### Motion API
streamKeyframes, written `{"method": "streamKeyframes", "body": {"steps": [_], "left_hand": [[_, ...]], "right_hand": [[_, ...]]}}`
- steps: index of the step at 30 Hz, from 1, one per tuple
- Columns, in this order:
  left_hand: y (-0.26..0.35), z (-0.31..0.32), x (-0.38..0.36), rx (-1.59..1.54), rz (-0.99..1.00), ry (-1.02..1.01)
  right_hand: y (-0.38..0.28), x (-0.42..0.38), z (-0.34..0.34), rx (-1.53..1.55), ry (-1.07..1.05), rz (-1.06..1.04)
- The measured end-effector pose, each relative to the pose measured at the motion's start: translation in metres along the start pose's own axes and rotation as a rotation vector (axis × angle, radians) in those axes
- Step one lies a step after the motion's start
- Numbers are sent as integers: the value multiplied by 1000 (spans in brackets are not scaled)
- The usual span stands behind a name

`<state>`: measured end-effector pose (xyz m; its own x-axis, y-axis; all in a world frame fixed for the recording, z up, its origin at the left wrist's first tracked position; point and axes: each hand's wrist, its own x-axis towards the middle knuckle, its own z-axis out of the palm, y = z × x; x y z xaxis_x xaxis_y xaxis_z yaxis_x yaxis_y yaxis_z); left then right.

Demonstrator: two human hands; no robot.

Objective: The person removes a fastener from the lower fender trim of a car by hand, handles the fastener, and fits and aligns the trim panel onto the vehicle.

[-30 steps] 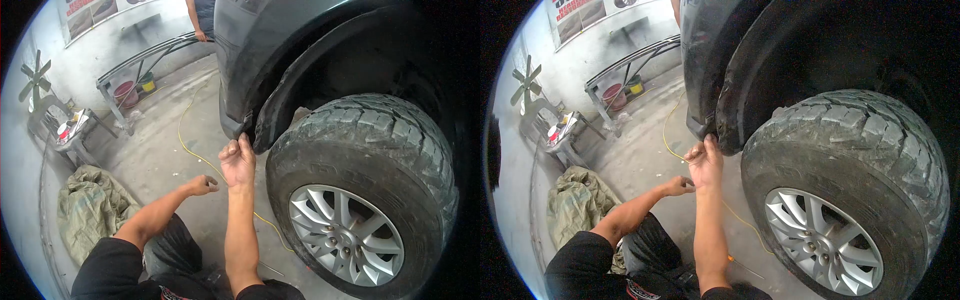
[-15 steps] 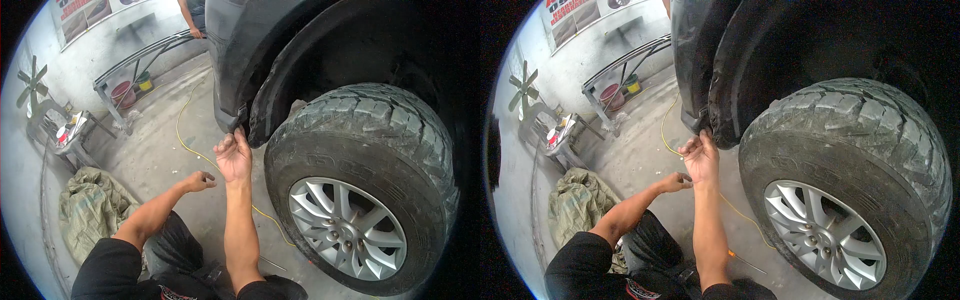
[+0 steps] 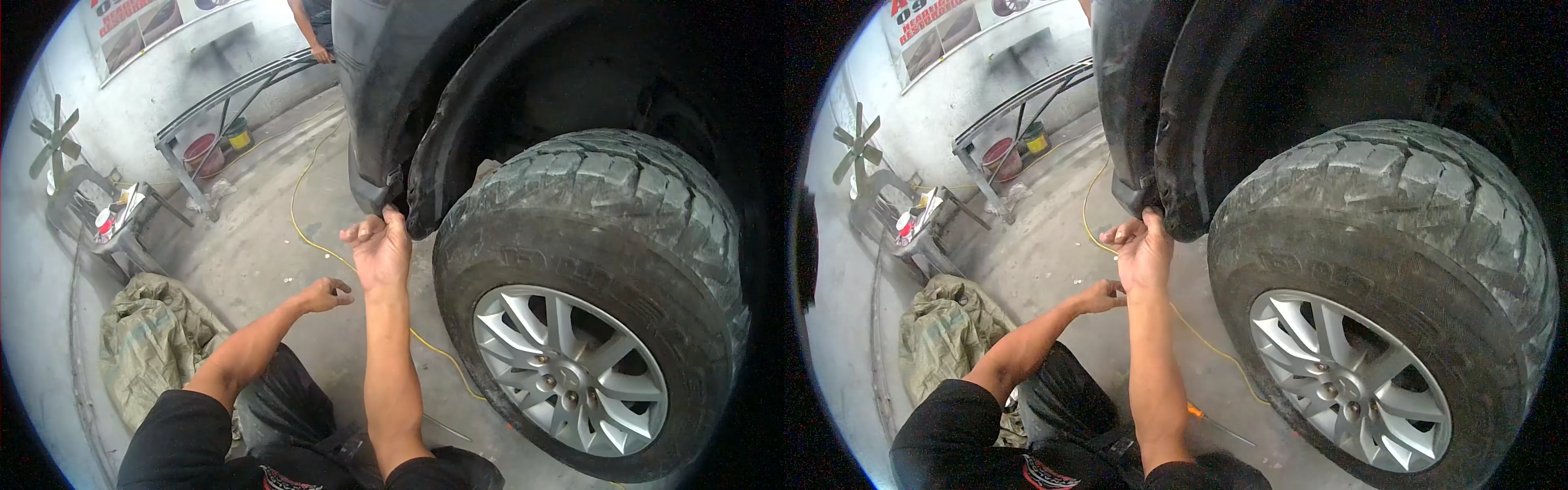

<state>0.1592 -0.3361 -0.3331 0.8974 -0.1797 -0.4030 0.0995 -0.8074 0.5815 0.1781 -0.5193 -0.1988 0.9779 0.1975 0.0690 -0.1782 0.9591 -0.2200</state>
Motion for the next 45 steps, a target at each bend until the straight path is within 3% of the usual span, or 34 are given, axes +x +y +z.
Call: {"method": "streamKeyframes", "body": {"steps": [7, 10, 13, 18, 25, 28, 31, 35, 40, 42, 45], "left_hand": [[1, 0, 0, -5, 9, 2], [3, 0, -2, 6, -7, 11], [1, 0, -1, -6, -4, 18], [-6, 0, 4, 11, 13, 4], [-35, 7, 21, -42, 124, 23], [-18, 1, 15, 19, 6, -24], [-20, 4, 12, -37, 54, 2], [-7, -7, -2, -41, -10, -6], [-4, -13, -11, -4, -1, -8], [-44, -2, 7, -96, 93, -16], [-48, -4, 5, -122, 71, -14]], "right_hand": [[1, 3, -9, -24, -19, 20], [-2, -5, -7, -146, -72, -26], [3, -11, -11, -468, -136, -168], [22, -8, -16, -557, -44, -263], [20, -13, -10, -454, -78, -185], [20, -12, -9, -300, -120, -173], [19, -2, -23, -79, -207, -103], [16, 10, -33, -137, -340, -138], [16, 8, -27, -125, -304, -154], [20, 8, -27, -110, -260, -156], [17, 5, -20, -32, -262, -123]]}}
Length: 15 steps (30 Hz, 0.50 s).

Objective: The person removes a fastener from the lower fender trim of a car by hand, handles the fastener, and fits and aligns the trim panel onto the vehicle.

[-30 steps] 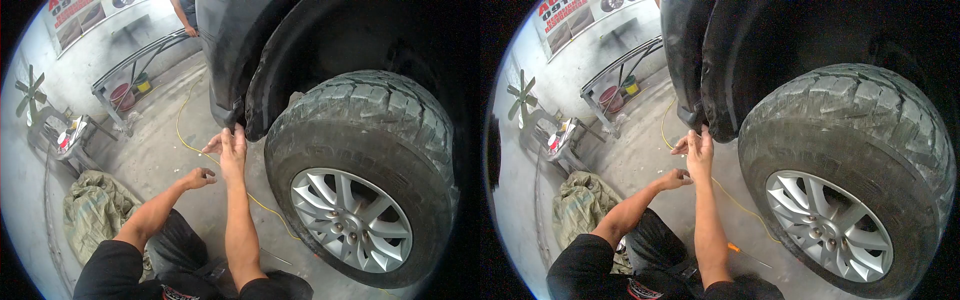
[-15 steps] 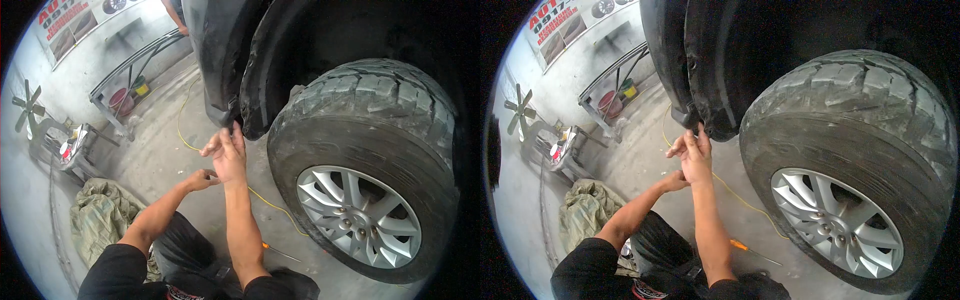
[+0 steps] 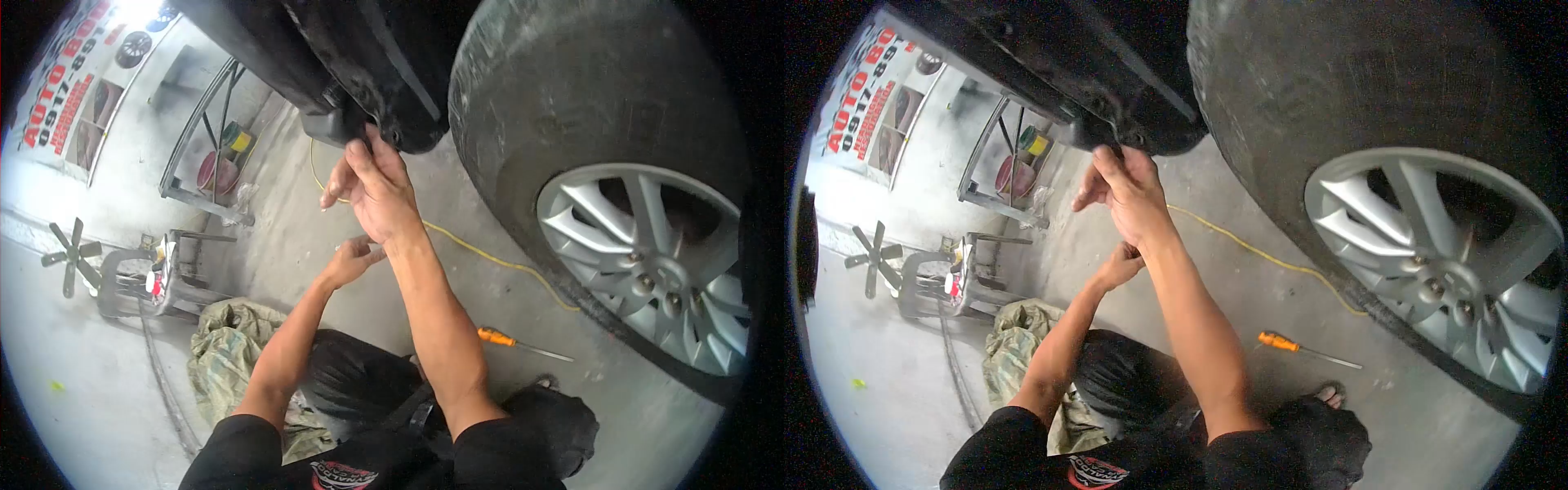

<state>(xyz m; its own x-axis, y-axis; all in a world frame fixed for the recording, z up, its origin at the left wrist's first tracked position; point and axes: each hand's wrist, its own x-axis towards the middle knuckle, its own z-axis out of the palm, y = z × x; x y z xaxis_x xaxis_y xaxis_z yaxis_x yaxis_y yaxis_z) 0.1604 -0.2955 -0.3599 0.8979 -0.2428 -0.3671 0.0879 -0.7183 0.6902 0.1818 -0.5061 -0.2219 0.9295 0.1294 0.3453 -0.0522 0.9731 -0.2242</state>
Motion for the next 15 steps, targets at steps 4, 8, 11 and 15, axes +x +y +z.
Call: {"method": "streamKeyframes", "body": {"steps": [4, 8, 11, 15], "left_hand": [[84, -1, -34, 48, -81, 65], [22, -4, -12, 10, -10, 33], [30, -7, -10, -84, 34, 184], [137, -17, -14, -415, 347, 695]], "right_hand": [[-5, 3, -8, 33, -69, 13], [-3, 0, -6, -7, -67, -30], [-5, 1, -9, -153, -38, -17], [5, -1, -33, -446, 111, -67]]}}
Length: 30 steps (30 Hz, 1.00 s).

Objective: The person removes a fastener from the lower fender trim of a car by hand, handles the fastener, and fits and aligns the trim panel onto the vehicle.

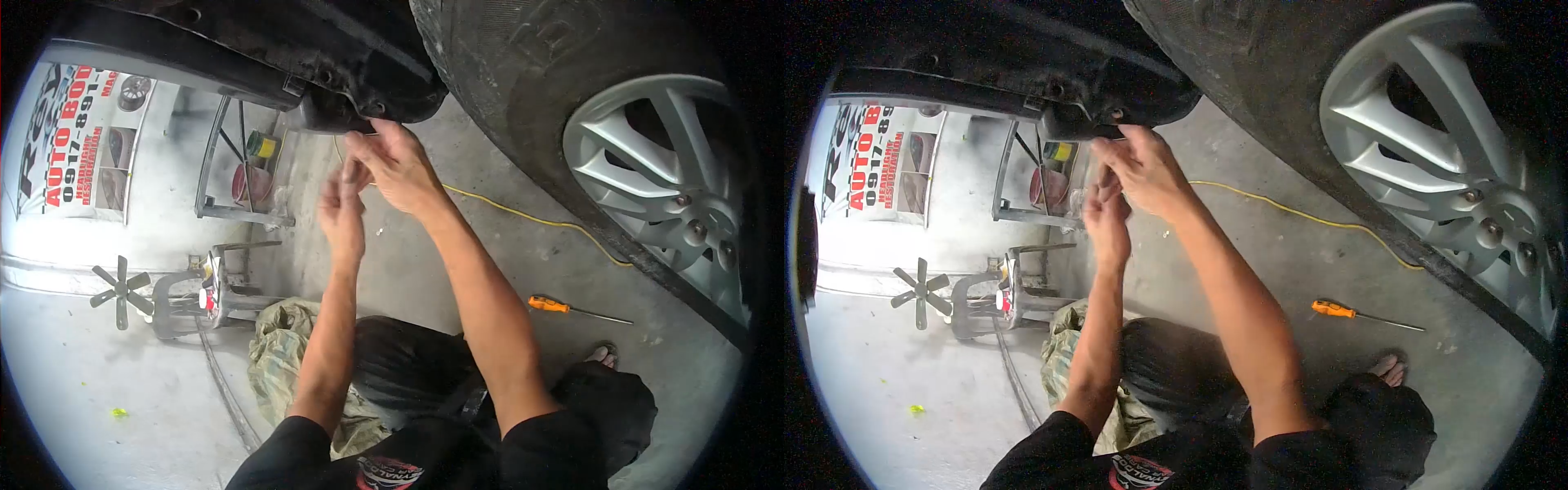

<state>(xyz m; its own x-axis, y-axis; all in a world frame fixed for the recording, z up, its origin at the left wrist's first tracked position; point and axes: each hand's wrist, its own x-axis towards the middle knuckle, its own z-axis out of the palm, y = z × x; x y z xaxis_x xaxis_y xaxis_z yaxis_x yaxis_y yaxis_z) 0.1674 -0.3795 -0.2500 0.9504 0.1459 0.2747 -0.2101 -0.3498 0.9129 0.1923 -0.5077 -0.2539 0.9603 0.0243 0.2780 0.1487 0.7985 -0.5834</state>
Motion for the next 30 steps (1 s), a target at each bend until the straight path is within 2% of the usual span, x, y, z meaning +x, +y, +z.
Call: {"method": "streamKeyframes", "body": {"steps": [2, 5, 8, 14, 20, 25, 30], "left_hand": [[31, 7, 9, -61, 242, 49], [52, 22, 24, -141, 275, 29], [57, 45, 24, -211, 233, 52], [43, 58, 34, -408, 339, 55], [56, 58, 29, -238, 304, 76], [52, 58, 31, -305, 277, 81], [50, 68, 29, -372, 305, 113]], "right_hand": [[-2, -6, -6, -24, 51, -19], [-5, -4, -5, -114, 90, -66], [-5, -3, 0, -191, 145, -118], [-3, 3, -4, -322, 138, -181], [2, 5, -5, -272, 84, -161], [6, 7, -7, -258, 99, -152], [8, 2, -2, -421, 234, -235]]}}
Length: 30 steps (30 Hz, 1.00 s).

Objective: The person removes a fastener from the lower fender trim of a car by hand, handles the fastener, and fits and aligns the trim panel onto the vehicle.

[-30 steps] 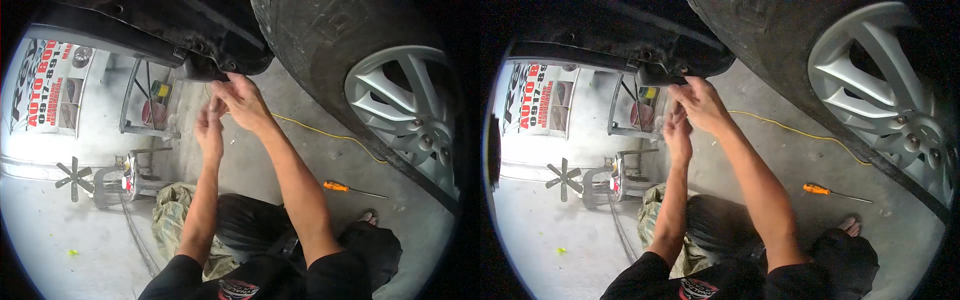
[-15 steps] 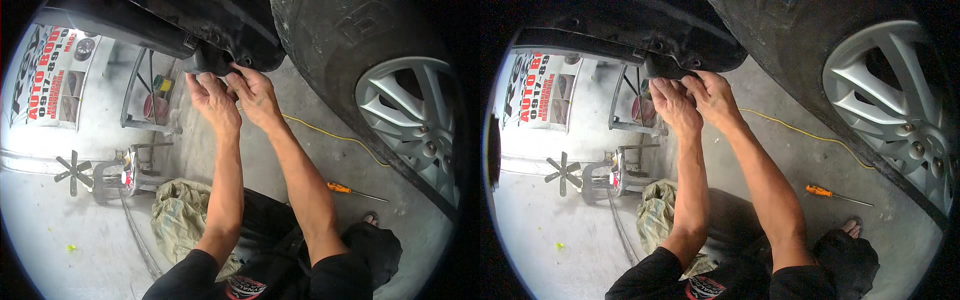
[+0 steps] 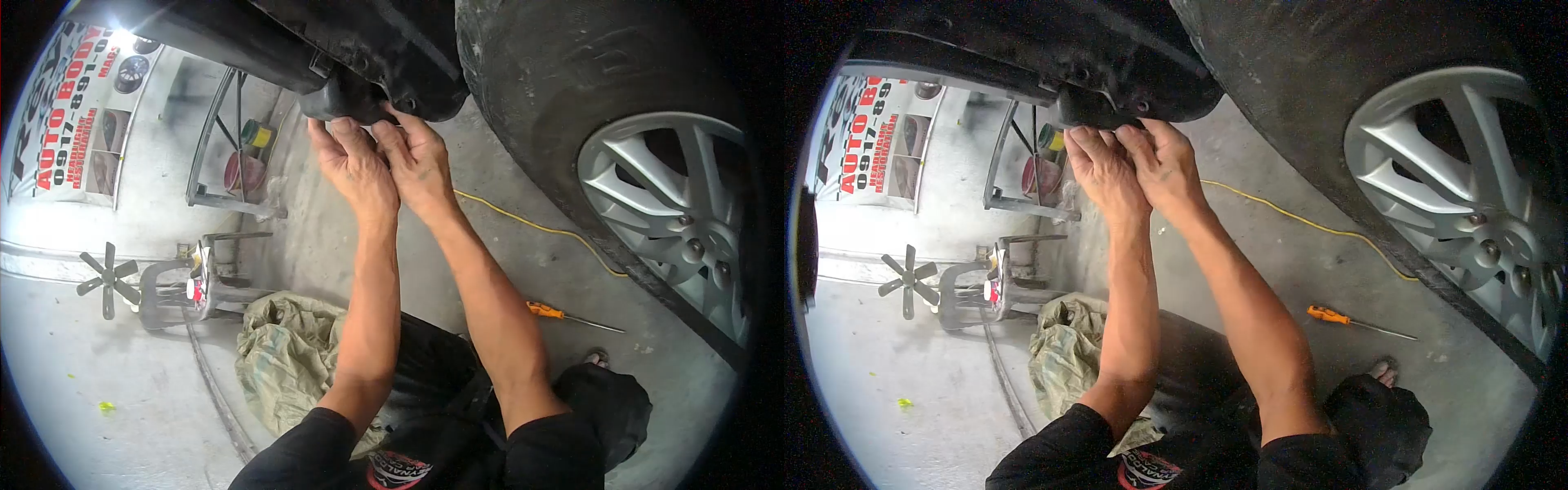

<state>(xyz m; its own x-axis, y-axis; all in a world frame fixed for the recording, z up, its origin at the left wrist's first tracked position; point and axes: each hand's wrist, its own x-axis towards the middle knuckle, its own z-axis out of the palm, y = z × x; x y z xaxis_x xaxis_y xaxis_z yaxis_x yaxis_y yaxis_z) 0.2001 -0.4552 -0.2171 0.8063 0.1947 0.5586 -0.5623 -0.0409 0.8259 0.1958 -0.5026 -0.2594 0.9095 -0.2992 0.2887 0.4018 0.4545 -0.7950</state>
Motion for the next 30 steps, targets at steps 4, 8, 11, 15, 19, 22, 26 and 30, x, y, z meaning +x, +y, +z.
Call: {"method": "streamKeyframes", "body": {"steps": [4, 8, 11, 15, 19, 22, 26, 30], "left_hand": [[0, 1, -1, 13, -5, 10], [4, -2, -2, 84, -14, 8], [0, -4, 1, 17, -23, 13], [6, -1, 0, 28, -37, 27], [5, 0, -2, 33, -57, 40], [8, 3, -5, 31, -92, 46], [6, 0, -5, 31, -122, 17], [15, -1, -8, 3, -239, -14]], "right_hand": [[-13, -3, 1, -25, 30, 23], [-5, 1, 1, -98, 26, 4], [-7, 3, 0, -19, -4, 18], [2, 4, 4, 135, -21, 52], [0, -2, 7, 37, 67, -12], [-3, -3, 5, -62, 94, -21], [-21, -12, -4, -219, 132, -147], [-13, -19, -12, -327, 71, -472]]}}
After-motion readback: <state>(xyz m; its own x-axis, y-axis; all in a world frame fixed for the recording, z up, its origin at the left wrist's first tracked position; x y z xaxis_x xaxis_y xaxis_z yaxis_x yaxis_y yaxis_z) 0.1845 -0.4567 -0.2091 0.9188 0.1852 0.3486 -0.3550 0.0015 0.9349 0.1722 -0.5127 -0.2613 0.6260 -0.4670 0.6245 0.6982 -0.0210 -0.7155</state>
